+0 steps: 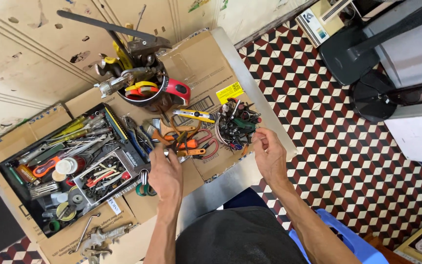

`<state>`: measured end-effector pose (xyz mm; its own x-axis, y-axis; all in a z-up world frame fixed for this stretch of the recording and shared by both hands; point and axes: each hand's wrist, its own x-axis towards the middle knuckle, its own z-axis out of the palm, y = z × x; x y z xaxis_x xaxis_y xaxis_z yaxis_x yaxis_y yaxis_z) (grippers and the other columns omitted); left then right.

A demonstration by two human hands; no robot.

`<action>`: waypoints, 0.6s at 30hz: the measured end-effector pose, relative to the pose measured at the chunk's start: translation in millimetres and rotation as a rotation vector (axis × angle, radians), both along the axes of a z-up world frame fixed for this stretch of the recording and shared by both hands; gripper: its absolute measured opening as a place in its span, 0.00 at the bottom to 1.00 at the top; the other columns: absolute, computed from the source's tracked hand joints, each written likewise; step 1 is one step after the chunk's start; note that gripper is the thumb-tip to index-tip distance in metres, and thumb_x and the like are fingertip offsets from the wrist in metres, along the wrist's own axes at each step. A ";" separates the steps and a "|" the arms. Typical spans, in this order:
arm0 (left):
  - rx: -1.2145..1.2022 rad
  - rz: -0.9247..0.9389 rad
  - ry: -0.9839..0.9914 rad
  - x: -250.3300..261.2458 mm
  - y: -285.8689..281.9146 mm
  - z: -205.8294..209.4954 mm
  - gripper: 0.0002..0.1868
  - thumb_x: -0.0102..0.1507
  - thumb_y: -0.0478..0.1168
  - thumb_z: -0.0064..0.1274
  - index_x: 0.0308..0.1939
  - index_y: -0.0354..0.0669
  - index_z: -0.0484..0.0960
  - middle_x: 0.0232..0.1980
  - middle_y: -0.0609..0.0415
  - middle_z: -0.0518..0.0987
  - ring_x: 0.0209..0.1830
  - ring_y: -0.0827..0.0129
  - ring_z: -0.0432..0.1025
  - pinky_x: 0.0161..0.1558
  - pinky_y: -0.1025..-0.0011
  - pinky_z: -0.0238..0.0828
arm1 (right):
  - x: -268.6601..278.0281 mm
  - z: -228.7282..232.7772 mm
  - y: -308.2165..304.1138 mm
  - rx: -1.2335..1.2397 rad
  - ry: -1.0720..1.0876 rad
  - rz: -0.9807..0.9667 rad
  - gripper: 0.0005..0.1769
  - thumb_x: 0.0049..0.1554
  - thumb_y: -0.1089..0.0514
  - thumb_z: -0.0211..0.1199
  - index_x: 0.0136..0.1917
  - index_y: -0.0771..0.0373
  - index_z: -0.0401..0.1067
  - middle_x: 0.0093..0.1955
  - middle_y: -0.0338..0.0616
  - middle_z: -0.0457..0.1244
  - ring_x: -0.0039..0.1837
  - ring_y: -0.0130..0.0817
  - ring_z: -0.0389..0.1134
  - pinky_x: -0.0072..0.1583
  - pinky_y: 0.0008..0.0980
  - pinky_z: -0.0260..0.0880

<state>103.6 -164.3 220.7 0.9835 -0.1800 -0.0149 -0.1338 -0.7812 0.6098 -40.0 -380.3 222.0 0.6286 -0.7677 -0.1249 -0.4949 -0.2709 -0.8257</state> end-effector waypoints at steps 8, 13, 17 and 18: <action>-0.227 -0.221 0.181 -11.8 -67.9 -35.4 0.24 0.64 0.42 0.56 0.65 0.46 0.77 0.57 0.48 0.81 0.46 0.57 0.81 0.46 0.62 0.77 | 21.6 18.3 -4.7 -0.162 0.079 0.129 0.22 0.59 0.58 0.63 0.66 0.65 0.69 0.56 0.48 0.65 0.45 0.31 0.68 0.48 0.34 0.72; -0.402 -0.447 -0.109 9.4 -109.8 -69.9 0.28 0.66 0.40 0.63 0.67 0.32 0.74 0.55 0.40 0.81 0.49 0.56 0.78 0.47 0.64 0.75 | 21.0 10.5 -17.5 -0.315 0.086 0.169 0.20 0.59 0.58 0.64 0.63 0.67 0.72 0.48 0.50 0.64 0.38 0.29 0.65 0.42 0.35 0.69; -0.463 -0.238 0.586 24.7 -125.6 -46.7 0.20 0.66 0.42 0.57 0.62 0.41 0.81 0.30 0.50 0.80 0.22 0.73 0.65 0.27 0.69 0.62 | 18.2 11.4 -29.8 -0.175 0.100 0.089 0.17 0.61 0.57 0.63 0.62 0.66 0.73 0.42 0.48 0.64 0.35 0.28 0.63 0.38 0.34 0.64; -0.479 -0.254 0.551 28.0 -124.9 -51.5 0.18 0.66 0.42 0.57 0.58 0.40 0.83 0.26 0.52 0.77 0.22 0.76 0.64 0.27 0.72 0.61 | 18.3 12.2 -32.4 -0.130 0.104 0.067 0.16 0.61 0.57 0.62 0.61 0.65 0.74 0.40 0.47 0.63 0.34 0.28 0.62 0.36 0.33 0.62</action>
<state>131.5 -289.2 169.2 0.7844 -0.5093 -0.3539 0.1471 -0.4015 0.9039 -21.7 -412.7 234.2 0.6674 -0.7387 -0.0945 -0.5531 -0.4067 -0.7271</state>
